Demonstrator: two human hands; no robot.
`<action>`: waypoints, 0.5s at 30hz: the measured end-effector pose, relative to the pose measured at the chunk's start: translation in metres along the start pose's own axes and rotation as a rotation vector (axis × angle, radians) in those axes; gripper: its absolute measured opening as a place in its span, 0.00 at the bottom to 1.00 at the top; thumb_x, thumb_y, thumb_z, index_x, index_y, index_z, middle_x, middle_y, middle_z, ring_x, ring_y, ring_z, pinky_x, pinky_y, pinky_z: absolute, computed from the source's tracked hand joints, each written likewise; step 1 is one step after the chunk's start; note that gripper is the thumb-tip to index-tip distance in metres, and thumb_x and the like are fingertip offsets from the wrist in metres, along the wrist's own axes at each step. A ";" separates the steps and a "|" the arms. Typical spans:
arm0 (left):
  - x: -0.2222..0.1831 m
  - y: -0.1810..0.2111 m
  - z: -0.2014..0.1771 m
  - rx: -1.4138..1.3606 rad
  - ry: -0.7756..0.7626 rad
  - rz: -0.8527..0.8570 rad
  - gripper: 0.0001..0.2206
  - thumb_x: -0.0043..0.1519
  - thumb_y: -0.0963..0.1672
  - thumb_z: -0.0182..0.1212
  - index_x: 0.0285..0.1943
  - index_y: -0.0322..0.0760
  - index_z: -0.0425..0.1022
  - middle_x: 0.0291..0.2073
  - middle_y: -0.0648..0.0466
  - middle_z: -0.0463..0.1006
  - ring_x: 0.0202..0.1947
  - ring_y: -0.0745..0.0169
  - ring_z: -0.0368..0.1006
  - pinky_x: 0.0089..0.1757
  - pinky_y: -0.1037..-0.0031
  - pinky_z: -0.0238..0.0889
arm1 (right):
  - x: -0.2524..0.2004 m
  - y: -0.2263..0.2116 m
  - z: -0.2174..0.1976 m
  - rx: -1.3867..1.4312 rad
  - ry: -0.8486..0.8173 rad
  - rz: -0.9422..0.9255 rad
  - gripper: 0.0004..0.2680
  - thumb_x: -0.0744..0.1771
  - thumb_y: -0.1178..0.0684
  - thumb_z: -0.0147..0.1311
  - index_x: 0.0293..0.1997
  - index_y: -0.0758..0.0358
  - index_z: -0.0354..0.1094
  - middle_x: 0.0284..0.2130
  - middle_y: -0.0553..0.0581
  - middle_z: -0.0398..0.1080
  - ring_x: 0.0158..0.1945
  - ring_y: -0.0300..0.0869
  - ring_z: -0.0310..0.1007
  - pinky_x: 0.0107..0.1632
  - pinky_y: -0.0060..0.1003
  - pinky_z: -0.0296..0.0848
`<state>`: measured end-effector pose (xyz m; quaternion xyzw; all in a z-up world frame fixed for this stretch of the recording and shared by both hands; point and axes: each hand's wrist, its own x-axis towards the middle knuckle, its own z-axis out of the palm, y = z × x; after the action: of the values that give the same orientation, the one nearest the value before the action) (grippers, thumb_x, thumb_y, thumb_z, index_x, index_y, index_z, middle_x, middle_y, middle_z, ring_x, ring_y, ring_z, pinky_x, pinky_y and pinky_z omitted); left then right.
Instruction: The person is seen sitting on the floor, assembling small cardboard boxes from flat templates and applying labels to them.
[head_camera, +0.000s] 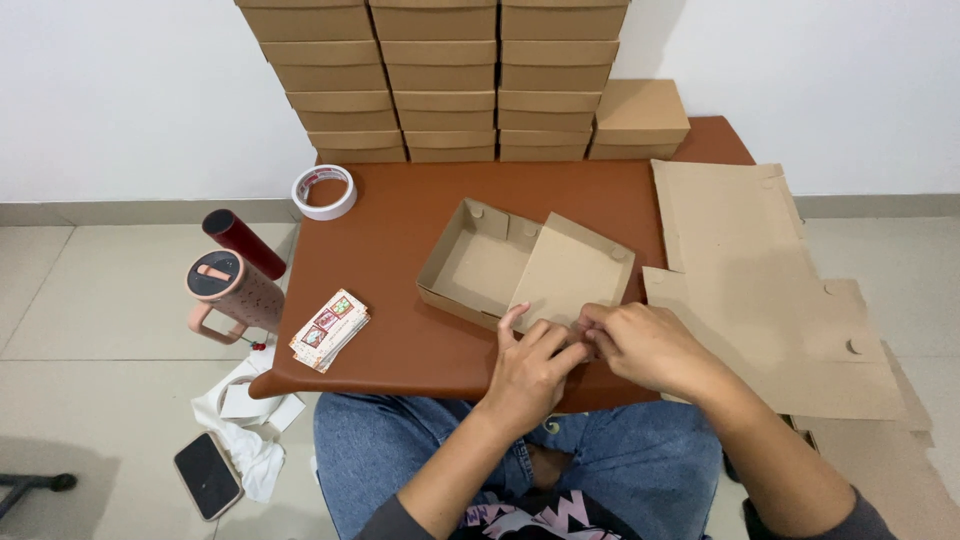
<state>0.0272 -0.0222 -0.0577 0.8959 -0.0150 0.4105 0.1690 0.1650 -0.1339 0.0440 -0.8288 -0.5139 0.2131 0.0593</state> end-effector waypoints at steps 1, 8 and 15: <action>0.000 0.000 -0.002 -0.012 -0.015 -0.033 0.05 0.63 0.41 0.60 0.34 0.44 0.72 0.33 0.58 0.72 0.39 0.62 0.70 0.60 0.50 0.44 | -0.004 -0.005 -0.006 0.058 0.019 -0.011 0.09 0.68 0.57 0.43 0.40 0.60 0.74 0.33 0.62 0.80 0.39 0.56 0.80 0.40 0.48 0.76; 0.008 0.003 -0.002 -0.153 0.074 -0.225 0.05 0.64 0.45 0.63 0.44 0.45 0.73 0.33 0.61 0.75 0.36 0.63 0.72 0.60 0.50 0.42 | -0.027 0.007 0.013 0.183 0.222 -0.161 0.07 0.64 0.54 0.60 0.43 0.61 0.77 0.39 0.59 0.81 0.43 0.55 0.81 0.44 0.49 0.79; 0.013 -0.016 -0.089 0.015 -0.178 -0.145 0.19 0.59 0.50 0.65 0.57 0.40 0.75 0.46 0.53 0.78 0.54 0.55 0.70 0.64 0.44 0.38 | -0.014 0.047 0.011 -0.117 0.546 -0.107 0.02 0.65 0.58 0.56 0.36 0.55 0.75 0.39 0.48 0.75 0.43 0.41 0.77 0.45 0.36 0.77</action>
<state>-0.0271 0.0222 0.0012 0.9288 0.0382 0.3161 0.1896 0.1939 -0.1692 0.0228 -0.8292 -0.5334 -0.0515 0.1587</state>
